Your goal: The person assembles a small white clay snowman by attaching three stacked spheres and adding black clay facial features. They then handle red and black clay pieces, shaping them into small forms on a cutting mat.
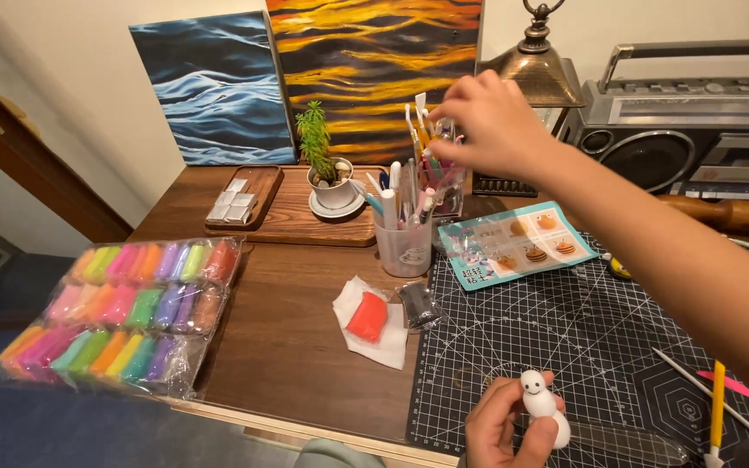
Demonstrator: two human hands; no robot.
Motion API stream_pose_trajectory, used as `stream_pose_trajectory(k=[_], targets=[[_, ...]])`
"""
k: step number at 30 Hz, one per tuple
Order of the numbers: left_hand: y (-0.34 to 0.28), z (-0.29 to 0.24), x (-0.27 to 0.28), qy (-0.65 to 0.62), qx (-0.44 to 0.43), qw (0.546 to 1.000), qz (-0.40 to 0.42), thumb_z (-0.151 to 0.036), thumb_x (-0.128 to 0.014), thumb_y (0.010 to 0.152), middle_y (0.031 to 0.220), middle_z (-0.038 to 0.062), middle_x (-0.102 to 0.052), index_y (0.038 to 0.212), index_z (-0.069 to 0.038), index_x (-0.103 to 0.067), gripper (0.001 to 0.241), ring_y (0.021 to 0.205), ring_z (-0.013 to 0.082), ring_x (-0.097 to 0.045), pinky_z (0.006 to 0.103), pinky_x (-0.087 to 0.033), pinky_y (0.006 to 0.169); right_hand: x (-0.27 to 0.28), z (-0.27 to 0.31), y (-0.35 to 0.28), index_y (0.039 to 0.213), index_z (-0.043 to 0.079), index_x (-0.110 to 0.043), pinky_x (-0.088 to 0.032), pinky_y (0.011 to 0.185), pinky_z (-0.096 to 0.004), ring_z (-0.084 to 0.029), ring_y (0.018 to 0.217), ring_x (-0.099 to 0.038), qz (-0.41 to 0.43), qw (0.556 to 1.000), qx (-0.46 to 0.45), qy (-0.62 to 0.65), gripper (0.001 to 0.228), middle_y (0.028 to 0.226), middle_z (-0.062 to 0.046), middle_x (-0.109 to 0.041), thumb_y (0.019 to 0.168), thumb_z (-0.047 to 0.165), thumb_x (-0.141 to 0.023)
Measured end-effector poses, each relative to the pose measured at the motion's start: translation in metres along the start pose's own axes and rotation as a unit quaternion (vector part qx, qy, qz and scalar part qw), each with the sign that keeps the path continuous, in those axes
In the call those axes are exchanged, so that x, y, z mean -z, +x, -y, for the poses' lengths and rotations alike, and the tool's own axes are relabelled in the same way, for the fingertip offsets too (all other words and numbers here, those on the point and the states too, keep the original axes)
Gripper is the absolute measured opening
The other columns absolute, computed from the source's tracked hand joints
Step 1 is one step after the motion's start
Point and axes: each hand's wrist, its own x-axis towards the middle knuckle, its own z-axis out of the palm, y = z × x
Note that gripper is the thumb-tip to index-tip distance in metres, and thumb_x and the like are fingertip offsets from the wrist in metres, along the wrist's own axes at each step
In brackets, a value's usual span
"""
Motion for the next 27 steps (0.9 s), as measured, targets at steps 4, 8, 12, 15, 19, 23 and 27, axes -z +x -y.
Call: stream_pose_trajectory(k=[4,8,12,15,19,23,27], targets=[[0.001,0.004,-0.001,0.004,-0.025,1.0,-0.001,-0.049,-0.067,0.082,0.095,0.005,-0.07,0.112,-0.006,-0.074,0.053,0.082,0.0129,-0.069,0.0249,-0.058,0.071,-0.025,-0.003,0.011,0.114,0.021,-0.071,-0.036,0.095,-0.048,-0.03,0.117,-0.046,-0.02,0.994,0.017,-0.108,0.056,0.123,-0.008,-0.059,0.08,0.065,-0.066],[0.001,0.006,0.0,0.032,-0.017,0.999,0.005,-0.046,-0.066,0.081,0.095,0.002,-0.068,0.112,-0.008,-0.075,0.049,0.082,0.0116,-0.067,0.0258,-0.058,0.071,-0.031,-0.02,0.021,0.099,0.028,-0.075,-0.04,0.088,-0.043,-0.026,0.111,-0.048,-0.014,0.986,0.013,-0.165,0.031,0.119,-0.004,-0.061,0.083,0.054,-0.068],[0.003,0.008,-0.001,0.038,-0.039,0.999,0.001,-0.048,-0.066,0.083,0.095,0.004,-0.07,0.112,-0.009,-0.074,0.05,0.082,0.0139,-0.072,0.0281,-0.062,0.071,-0.019,-0.035,0.022,0.112,0.019,-0.071,-0.046,0.081,-0.046,-0.03,0.102,-0.051,0.026,0.998,-0.051,-0.02,0.03,0.109,-0.009,-0.06,0.089,0.039,-0.069],[0.003,0.015,-0.003,0.041,-0.057,0.997,-0.022,-0.042,-0.067,0.081,0.09,0.003,-0.072,0.108,-0.008,-0.076,0.045,0.079,0.0133,-0.067,0.0286,-0.059,0.066,-0.011,-0.035,0.02,0.11,0.018,-0.072,-0.047,0.076,-0.046,-0.03,0.1,-0.052,0.039,0.997,-0.062,0.005,0.029,0.104,-0.006,-0.063,0.09,0.039,-0.069],[0.003,0.013,-0.004,0.031,-0.063,0.997,-0.022,-0.039,-0.069,0.08,0.09,0.005,-0.073,0.107,-0.007,-0.076,0.042,0.078,0.0139,-0.068,0.0281,-0.06,0.065,-0.013,-0.037,0.023,0.111,0.017,-0.073,-0.046,0.073,-0.045,-0.03,0.095,-0.052,0.037,0.998,-0.052,0.001,0.03,0.097,-0.006,-0.062,0.092,0.04,-0.068],[0.003,0.015,-0.006,0.036,-0.06,0.997,-0.034,-0.037,-0.069,0.078,0.089,0.005,-0.074,0.105,-0.008,-0.077,0.041,0.078,0.0148,-0.07,0.0284,-0.06,0.064,-0.013,-0.035,0.021,0.114,0.02,-0.07,-0.045,0.08,-0.048,-0.03,0.098,-0.053,0.028,0.999,-0.035,-0.012,0.028,0.103,-0.006,-0.063,0.093,0.038,-0.065],[0.004,0.018,-0.007,0.022,-0.054,0.997,-0.044,-0.029,-0.071,0.074,0.088,0.006,-0.074,0.104,-0.007,-0.078,0.038,0.077,0.0163,-0.074,0.0297,-0.064,0.066,-0.019,-0.032,0.022,0.131,0.021,-0.054,-0.042,0.085,-0.051,-0.031,0.106,-0.051,-0.004,0.999,-0.004,-0.045,0.043,0.119,-0.008,-0.059,0.089,0.021,-0.061]])
